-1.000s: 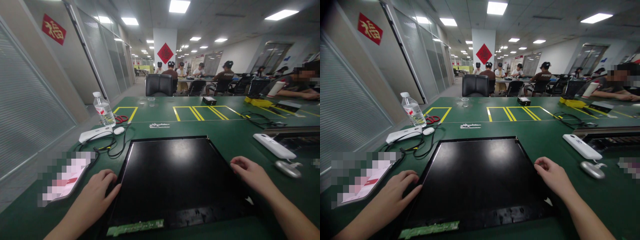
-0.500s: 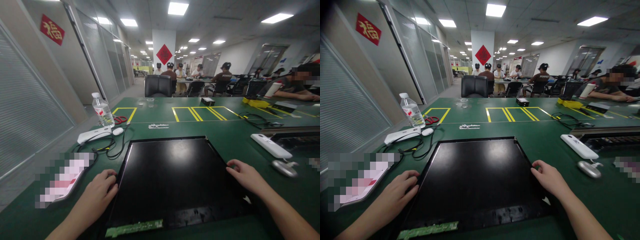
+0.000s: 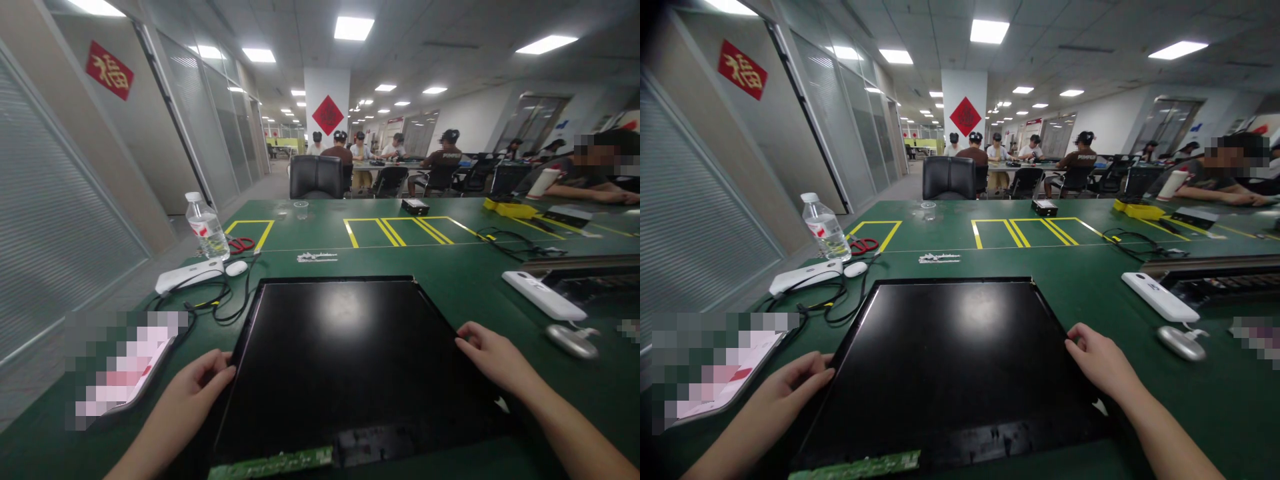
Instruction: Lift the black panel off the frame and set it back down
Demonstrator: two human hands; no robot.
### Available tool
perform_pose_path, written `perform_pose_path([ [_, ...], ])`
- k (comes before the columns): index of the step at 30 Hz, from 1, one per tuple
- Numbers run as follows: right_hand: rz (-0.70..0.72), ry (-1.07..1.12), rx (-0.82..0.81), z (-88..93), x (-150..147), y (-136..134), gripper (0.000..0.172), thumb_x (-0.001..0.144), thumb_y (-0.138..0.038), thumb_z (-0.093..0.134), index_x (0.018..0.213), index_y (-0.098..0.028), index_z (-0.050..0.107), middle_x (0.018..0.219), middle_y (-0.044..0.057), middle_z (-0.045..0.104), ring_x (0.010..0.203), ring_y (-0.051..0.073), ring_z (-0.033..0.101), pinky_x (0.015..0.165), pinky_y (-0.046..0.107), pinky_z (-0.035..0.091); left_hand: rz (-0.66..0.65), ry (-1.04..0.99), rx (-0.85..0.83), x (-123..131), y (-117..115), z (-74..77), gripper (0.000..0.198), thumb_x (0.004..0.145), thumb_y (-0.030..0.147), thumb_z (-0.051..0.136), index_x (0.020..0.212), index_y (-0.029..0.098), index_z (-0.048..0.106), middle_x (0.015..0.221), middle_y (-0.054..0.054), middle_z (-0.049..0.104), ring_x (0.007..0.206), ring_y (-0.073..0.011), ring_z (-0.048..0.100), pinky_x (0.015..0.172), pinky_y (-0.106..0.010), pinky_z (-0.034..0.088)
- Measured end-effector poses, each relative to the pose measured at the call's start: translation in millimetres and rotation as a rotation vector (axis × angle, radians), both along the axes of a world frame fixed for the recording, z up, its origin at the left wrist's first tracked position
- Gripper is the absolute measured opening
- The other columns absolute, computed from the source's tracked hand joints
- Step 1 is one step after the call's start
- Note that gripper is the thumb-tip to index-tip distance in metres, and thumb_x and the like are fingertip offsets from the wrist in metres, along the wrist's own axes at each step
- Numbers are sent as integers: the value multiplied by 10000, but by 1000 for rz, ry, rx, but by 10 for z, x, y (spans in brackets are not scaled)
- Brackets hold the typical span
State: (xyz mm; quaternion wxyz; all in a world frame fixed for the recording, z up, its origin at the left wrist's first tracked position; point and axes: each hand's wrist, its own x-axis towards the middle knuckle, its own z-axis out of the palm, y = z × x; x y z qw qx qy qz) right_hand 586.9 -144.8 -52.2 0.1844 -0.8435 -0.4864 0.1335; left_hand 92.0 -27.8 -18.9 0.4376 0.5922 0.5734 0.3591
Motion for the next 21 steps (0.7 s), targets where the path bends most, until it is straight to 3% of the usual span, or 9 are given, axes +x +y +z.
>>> perform_pose_path([
  [4,-4,3,19,-16,23,-1,220,808,-423,467,840,-249,598,595,-9,612,585,199,594,571,314,394,-4,-227,-152,0,-7,-78,350,697,384,750,568,239,458,708,8,640,725,-230,665,572,-280,518],
  [9,1,8,0,-34,46,6,242,809,-438,461,866,-247,598,606,-8,616,593,203,605,575,315,395,116,-555,-320,85,-78,-62,413,580,303,860,633,240,456,691,52,628,572,-160,618,489,-249,506],
  [14,2,-1,-7,-41,46,10,242,809,-438,454,863,-245,591,602,-11,607,594,200,598,581,316,397,172,-622,-400,178,-152,22,496,515,221,901,667,251,430,576,82,593,472,-148,614,424,-211,475],
  [21,-4,20,17,-36,33,8,230,800,-433,484,853,-248,609,599,-8,617,592,201,598,574,313,403,191,-683,-407,221,-182,71,501,530,234,899,692,258,426,509,88,601,402,-136,603,389,-186,467],
])
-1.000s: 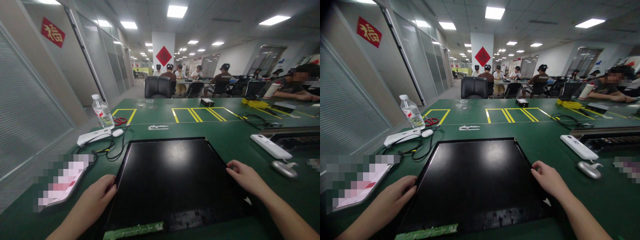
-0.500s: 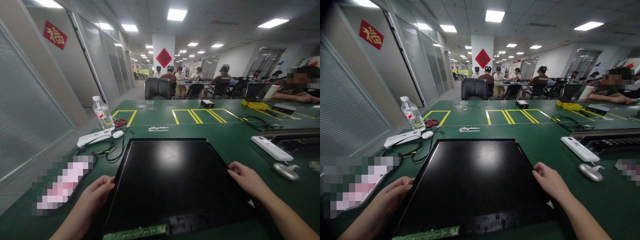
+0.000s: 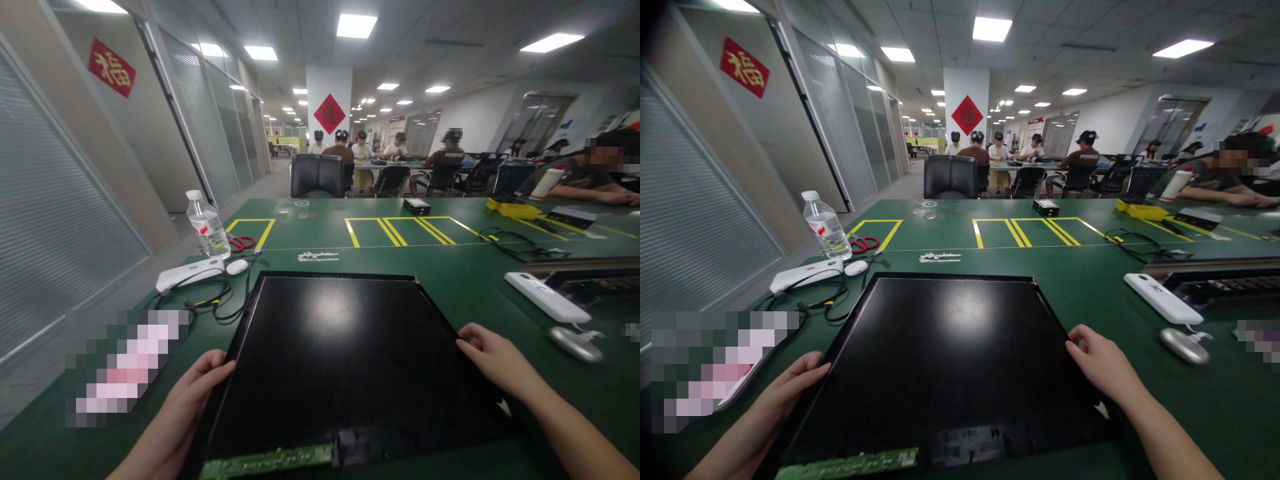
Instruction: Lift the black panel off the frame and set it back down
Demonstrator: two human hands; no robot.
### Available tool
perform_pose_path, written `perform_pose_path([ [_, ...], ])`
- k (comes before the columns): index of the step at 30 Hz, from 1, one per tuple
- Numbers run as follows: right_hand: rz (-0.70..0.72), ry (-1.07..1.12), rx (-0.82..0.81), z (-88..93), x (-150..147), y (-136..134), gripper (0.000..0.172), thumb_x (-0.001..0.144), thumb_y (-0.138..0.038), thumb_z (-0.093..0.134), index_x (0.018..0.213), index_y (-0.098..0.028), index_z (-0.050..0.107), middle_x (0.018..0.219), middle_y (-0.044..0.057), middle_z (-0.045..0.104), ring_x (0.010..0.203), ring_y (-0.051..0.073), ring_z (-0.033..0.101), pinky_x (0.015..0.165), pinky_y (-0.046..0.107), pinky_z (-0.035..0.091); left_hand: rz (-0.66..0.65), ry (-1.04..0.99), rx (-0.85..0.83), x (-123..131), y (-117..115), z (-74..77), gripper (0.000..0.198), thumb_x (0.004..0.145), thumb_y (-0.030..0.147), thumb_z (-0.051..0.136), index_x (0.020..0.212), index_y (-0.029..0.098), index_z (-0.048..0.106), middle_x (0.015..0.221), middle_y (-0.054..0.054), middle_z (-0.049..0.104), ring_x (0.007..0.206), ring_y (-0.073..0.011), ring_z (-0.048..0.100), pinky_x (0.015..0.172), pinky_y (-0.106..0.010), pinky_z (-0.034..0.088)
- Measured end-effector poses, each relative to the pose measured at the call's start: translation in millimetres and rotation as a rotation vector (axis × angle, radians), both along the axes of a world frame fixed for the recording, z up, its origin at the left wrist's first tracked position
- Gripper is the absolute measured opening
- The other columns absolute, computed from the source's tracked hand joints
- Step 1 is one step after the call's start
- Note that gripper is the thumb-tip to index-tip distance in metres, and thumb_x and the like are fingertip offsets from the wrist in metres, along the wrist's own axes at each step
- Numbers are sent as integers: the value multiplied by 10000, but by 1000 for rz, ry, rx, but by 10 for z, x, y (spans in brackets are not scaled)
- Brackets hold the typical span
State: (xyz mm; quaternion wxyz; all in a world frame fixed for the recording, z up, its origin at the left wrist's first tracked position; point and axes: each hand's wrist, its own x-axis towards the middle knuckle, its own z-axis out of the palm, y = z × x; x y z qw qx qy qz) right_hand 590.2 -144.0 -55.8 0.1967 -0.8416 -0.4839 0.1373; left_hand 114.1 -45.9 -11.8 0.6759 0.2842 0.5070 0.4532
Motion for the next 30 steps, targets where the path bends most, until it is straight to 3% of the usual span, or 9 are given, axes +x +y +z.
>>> perform_pose_path([
  [9,11,-6,18,-9,-23,11,237,789,-443,481,835,-246,606,576,-8,606,569,197,583,557,308,394,117,9,-35,8,52,-112,399,640,120,797,923,290,573,607,73,719,503,-198,724,503,-265,577],
  [15,8,7,-12,-7,-38,13,265,795,-461,467,861,-244,605,597,-5,610,589,205,596,564,315,400,102,29,-17,22,60,-154,539,584,93,831,998,300,555,524,100,669,455,-215,714,452,-265,566],
  [20,1,-4,12,-5,-44,19,231,786,-445,482,832,-252,601,589,-7,615,590,204,601,574,313,399,60,53,0,10,44,-144,600,509,96,865,985,312,570,682,89,732,476,-217,726,433,-266,556],
  [25,7,8,15,-16,-40,16,241,792,-450,482,846,-249,604,606,0,632,590,204,602,573,317,400,-6,76,-4,0,38,-79,665,467,183,928,1029,319,601,818,44,778,520,-247,738,457,-327,579],
  [30,20,11,0,-20,-46,15,262,795,-464,461,861,-247,593,583,-10,598,577,206,588,572,323,397,-34,131,-77,16,9,83,799,306,344,987,1034,296,660,707,20,783,521,-293,734,445,-357,585],
])
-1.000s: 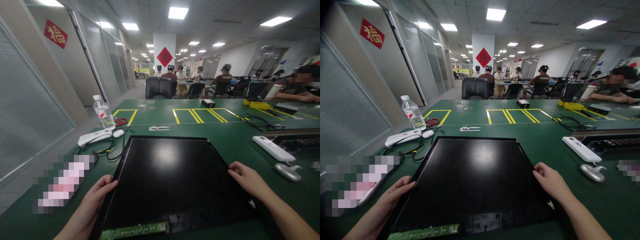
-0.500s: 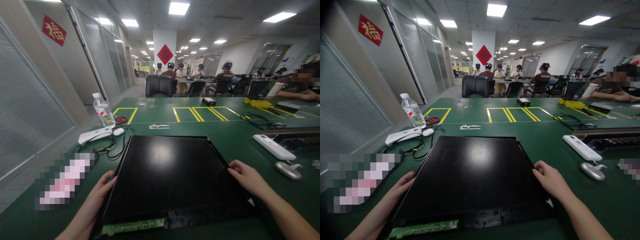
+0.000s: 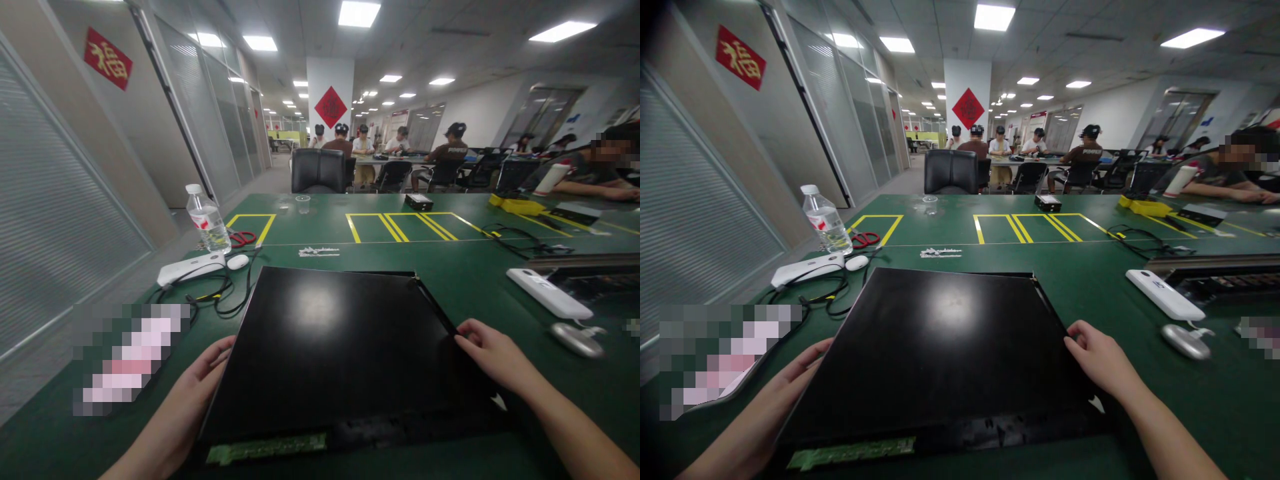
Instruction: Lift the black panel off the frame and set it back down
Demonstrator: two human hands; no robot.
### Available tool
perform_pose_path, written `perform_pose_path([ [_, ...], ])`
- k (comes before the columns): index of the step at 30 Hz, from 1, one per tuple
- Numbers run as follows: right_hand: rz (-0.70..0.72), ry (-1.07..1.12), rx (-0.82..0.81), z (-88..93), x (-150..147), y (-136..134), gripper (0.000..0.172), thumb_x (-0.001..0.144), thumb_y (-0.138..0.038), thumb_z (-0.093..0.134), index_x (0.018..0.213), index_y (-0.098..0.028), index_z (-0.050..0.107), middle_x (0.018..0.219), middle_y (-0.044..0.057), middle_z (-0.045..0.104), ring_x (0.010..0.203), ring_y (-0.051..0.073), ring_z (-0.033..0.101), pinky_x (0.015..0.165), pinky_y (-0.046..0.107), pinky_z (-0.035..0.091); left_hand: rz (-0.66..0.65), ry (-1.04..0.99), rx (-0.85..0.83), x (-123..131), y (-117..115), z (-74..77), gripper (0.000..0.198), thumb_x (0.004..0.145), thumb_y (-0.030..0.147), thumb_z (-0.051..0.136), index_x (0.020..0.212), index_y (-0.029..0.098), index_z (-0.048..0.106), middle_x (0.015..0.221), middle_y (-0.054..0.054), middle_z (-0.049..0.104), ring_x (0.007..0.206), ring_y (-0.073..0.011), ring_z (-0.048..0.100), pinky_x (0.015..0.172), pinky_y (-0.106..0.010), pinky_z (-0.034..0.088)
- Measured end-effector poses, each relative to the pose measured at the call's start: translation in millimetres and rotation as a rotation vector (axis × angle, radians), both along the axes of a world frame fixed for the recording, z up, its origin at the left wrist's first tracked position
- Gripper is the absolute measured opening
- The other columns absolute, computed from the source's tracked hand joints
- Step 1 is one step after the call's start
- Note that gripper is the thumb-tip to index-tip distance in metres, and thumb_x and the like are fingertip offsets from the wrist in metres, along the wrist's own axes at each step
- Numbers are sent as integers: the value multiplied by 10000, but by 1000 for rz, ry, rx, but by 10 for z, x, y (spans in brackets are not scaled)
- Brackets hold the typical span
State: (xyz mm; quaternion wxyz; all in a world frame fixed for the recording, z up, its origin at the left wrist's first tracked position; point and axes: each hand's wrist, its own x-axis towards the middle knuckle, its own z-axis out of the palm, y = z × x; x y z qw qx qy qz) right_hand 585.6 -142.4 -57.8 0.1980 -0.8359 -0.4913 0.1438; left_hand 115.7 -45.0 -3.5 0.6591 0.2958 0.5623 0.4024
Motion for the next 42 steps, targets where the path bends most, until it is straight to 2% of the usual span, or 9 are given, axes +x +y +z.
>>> perform_pose_path([
  [2,2,-1,-7,5,-6,-1,260,794,-465,462,860,-248,590,580,-11,592,580,206,587,570,322,394,1,24,4,-7,-1,34,812,259,395,987,1008,274,696,693,4,788,550,-291,742,467,-337,593],
  [4,0,-1,-4,13,-12,-2,253,793,-463,469,859,-251,591,580,-12,592,580,206,585,568,319,391,-17,34,16,-28,5,36,772,277,416,984,988,266,723,732,-11,804,598,-285,754,512,-323,605],
  [9,2,3,9,23,-27,-1,250,797,-459,464,858,-249,585,582,-12,589,577,202,580,567,319,394,-108,37,74,-114,30,-41,619,448,424,954,1015,286,748,914,-26,827,787,-293,775,644,-316,623],
  [16,4,10,-14,5,-20,7,263,800,-467,450,872,-247,576,597,-8,597,598,206,589,580,324,406,-189,75,135,-198,62,-116,610,604,457,881,1170,306,712,1044,-45,815,923,-316,760,731,-339,620],
  [20,9,2,-39,7,-12,14,287,800,-486,430,883,-248,566,608,-5,594,610,215,590,586,335,407,-212,85,138,-200,63,-125,548,701,472,815,1210,310,694,1091,-38,804,968,-299,750,753,-313,611],
  [27,9,1,-44,12,-13,10,280,803,-492,426,879,-256,556,623,-7,592,619,215,593,600,338,412,-213,40,136,-193,61,-111,507,719,430,814,1203,329,698,1098,-23,803,975,-286,750,762,-299,605],
  [33,20,-1,-35,9,-17,1,271,810,-486,430,874,-254,556,618,-7,606,615,214,597,600,334,412,-164,17,91,-173,45,-71,523,697,404,835,1195,315,700,1084,-22,806,978,-277,750,731,-275,601],
  [39,20,2,-17,1,-14,-4,267,810,-482,444,870,-252,565,596,-13,601,593,211,592,580,326,405,-109,32,57,-172,35,-49,469,755,409,779,1205,308,691,1197,-38,766,1121,-302,687,817,-339,585],
  [42,18,1,-8,0,-12,-3,259,806,-472,453,869,-252,573,605,-10,612,601,211,598,580,323,404,-70,49,108,-137,17,12,450,745,437,766,1160,268,724,1248,-46,741,1229,-319,611,939,-369,532],
])
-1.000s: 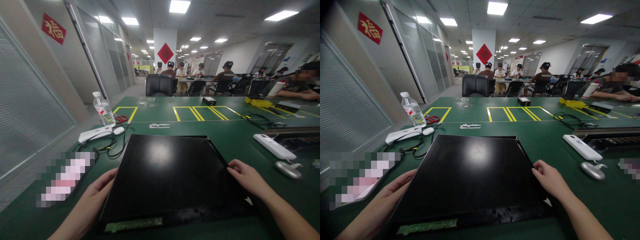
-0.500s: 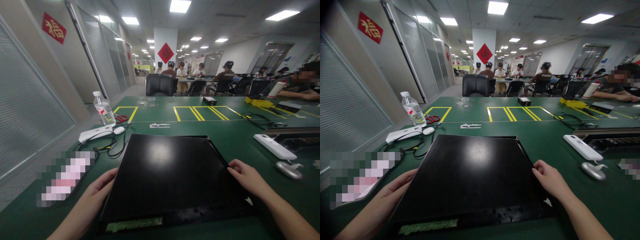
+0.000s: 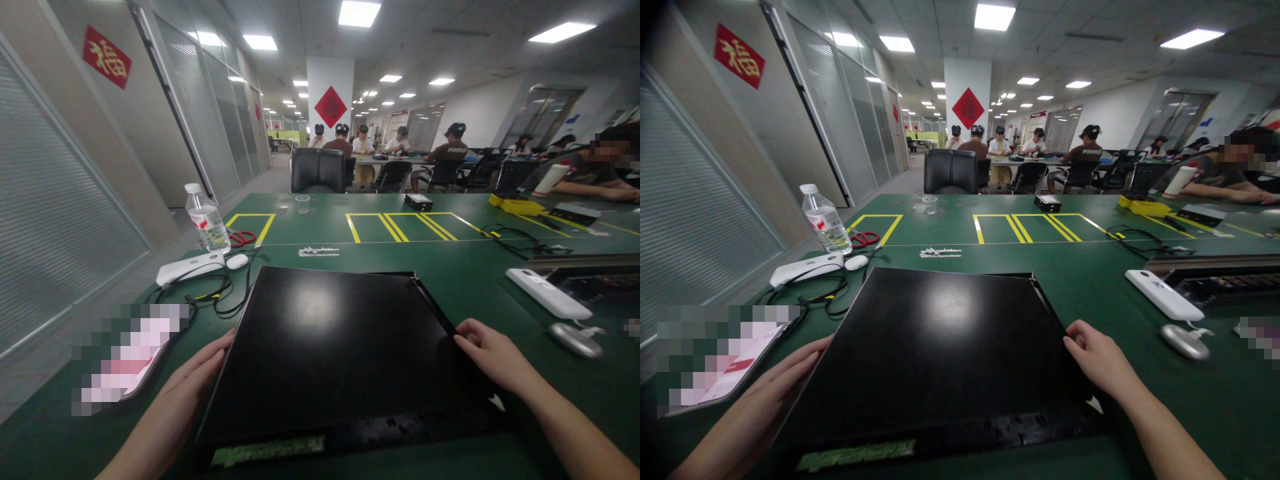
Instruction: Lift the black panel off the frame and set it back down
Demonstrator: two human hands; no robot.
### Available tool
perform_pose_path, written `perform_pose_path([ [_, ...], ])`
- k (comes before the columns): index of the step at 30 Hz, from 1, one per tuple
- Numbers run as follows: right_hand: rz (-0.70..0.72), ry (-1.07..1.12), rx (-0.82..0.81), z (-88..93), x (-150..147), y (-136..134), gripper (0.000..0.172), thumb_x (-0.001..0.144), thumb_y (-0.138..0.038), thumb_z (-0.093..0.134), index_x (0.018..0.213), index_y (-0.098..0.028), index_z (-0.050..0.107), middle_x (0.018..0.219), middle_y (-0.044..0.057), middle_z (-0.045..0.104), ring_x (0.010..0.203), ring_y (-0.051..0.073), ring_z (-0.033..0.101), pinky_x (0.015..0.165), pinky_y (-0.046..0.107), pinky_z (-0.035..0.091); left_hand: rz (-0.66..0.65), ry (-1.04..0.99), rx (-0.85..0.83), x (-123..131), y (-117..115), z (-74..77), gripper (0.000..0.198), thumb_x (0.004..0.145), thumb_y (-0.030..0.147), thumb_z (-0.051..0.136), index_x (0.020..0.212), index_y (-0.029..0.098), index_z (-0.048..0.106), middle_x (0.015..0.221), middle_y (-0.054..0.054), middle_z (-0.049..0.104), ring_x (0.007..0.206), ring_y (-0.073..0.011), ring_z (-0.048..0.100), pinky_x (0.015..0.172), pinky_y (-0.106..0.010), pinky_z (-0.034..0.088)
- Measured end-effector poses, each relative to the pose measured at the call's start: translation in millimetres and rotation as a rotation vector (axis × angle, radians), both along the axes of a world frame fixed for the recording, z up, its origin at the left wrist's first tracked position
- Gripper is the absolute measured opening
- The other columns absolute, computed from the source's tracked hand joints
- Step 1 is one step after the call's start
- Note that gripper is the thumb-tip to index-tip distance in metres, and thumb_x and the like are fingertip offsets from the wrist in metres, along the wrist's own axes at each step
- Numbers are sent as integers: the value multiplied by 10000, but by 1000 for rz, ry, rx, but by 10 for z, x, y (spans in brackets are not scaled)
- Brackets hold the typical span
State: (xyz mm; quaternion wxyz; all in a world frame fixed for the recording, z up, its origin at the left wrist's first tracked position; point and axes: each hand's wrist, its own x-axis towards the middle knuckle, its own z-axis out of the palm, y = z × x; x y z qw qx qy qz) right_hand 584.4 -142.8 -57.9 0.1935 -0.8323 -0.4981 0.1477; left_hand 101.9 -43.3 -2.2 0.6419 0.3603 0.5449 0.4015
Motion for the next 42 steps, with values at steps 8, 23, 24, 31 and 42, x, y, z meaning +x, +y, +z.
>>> perform_pose_path([
  [8,-4,-7,-6,0,-4,9,268,797,-473,444,866,-248,573,596,-8,598,599,212,593,589,332,411,-47,-94,192,83,-169,112,576,611,382,859,1158,275,714,1216,-55,752,1232,-385,589,1002,-434,494],
  [23,-65,115,38,53,-17,-3,534,848,-593,426,1217,-246,596,583,-30,628,582,216,606,576,326,439,-126,-162,76,45,-241,138,893,576,294,891,1365,381,481,1226,-54,742,1070,-381,695,692,-361,618],
  [24,-76,120,49,68,-23,0,530,852,-598,429,1201,-247,619,643,-9,676,639,228,639,606,332,461,-121,-160,80,45,-246,141,893,583,291,887,1371,378,476,1223,-51,745,1070,-378,696,693,-354,617],
  [31,-86,170,152,114,-91,32,448,839,-593,496,968,-249,752,1097,55,755,1057,300,669,884,391,505,-79,-143,54,74,-271,163,947,549,284,903,1388,384,476,1206,-33,755,1072,-373,696,726,-349,612],
  [42,-99,421,264,398,-293,-59,343,779,-547,600,667,-227,654,778,28,725,766,247,672,614,305,505,29,-161,80,-22,-144,195,772,605,348,826,1330,354,561,1090,22,792,1086,-356,682,870,-393,569],
])
